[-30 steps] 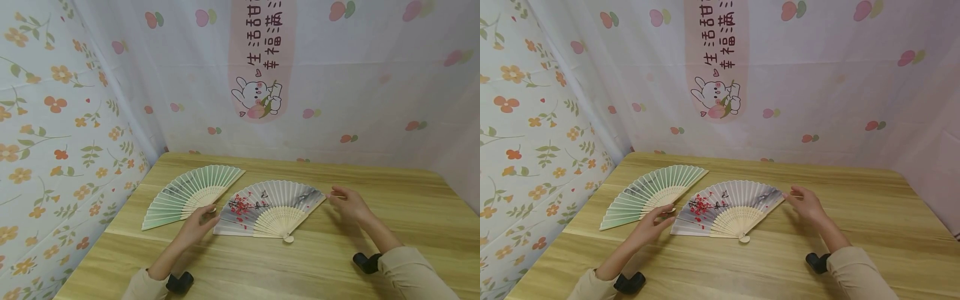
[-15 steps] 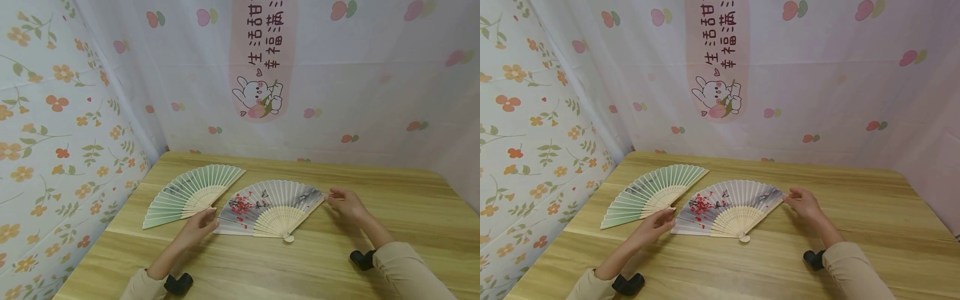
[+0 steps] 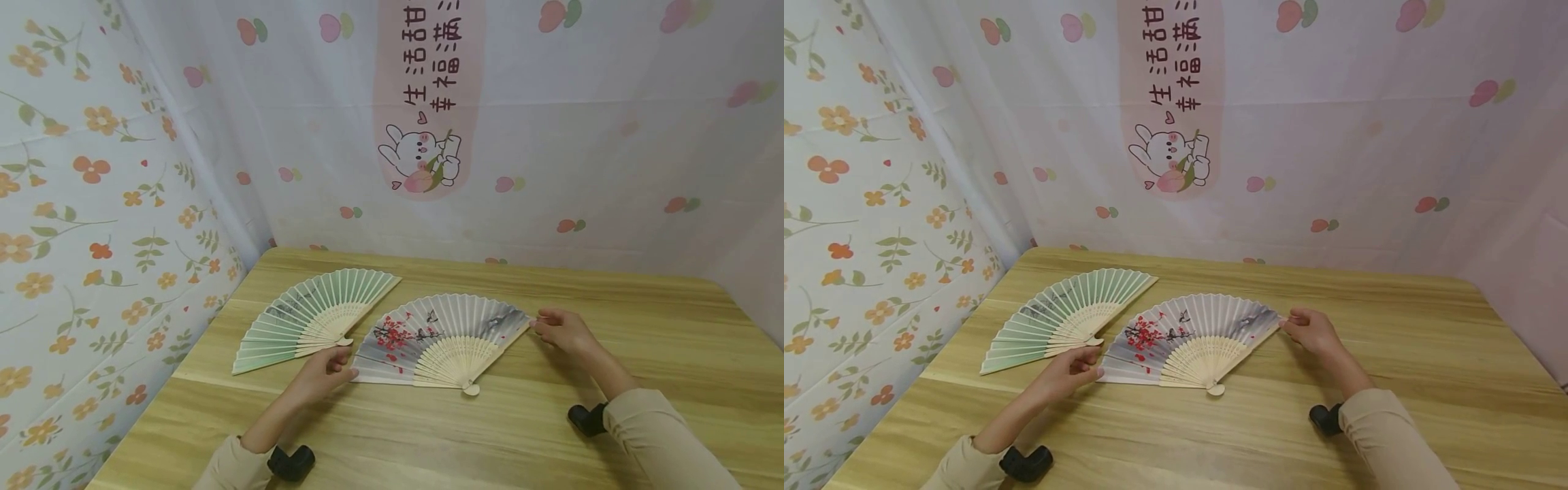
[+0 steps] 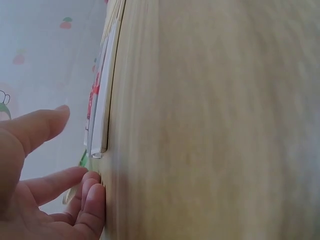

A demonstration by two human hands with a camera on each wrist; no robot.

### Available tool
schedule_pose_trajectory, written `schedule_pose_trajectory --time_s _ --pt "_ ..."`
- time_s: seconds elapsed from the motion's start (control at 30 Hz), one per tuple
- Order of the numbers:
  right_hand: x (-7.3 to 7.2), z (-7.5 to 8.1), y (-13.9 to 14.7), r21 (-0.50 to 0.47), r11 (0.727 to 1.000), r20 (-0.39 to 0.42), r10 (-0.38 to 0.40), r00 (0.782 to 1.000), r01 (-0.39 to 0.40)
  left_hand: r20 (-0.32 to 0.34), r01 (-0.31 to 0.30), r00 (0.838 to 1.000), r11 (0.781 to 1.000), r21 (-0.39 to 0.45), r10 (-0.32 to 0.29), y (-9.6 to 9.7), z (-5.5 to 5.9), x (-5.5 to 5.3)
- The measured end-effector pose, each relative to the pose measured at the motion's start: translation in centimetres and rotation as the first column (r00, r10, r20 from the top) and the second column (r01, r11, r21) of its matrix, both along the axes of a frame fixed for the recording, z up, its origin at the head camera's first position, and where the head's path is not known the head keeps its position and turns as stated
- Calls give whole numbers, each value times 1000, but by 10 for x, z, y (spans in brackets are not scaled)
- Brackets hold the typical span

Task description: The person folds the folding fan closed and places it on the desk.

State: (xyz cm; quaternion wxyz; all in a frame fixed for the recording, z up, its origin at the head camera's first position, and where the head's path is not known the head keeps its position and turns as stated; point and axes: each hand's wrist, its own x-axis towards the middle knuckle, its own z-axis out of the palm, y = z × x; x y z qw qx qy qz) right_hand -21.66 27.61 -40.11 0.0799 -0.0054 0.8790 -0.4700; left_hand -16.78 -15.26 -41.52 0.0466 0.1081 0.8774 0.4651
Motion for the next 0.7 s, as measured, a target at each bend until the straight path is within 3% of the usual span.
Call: schedule_pose_trajectory --time_s 0.7 --pt "-11 -8 9 -2 1000 64 -17 998 17 -46 18 999 999 -33 -19 -3 -3 -1"
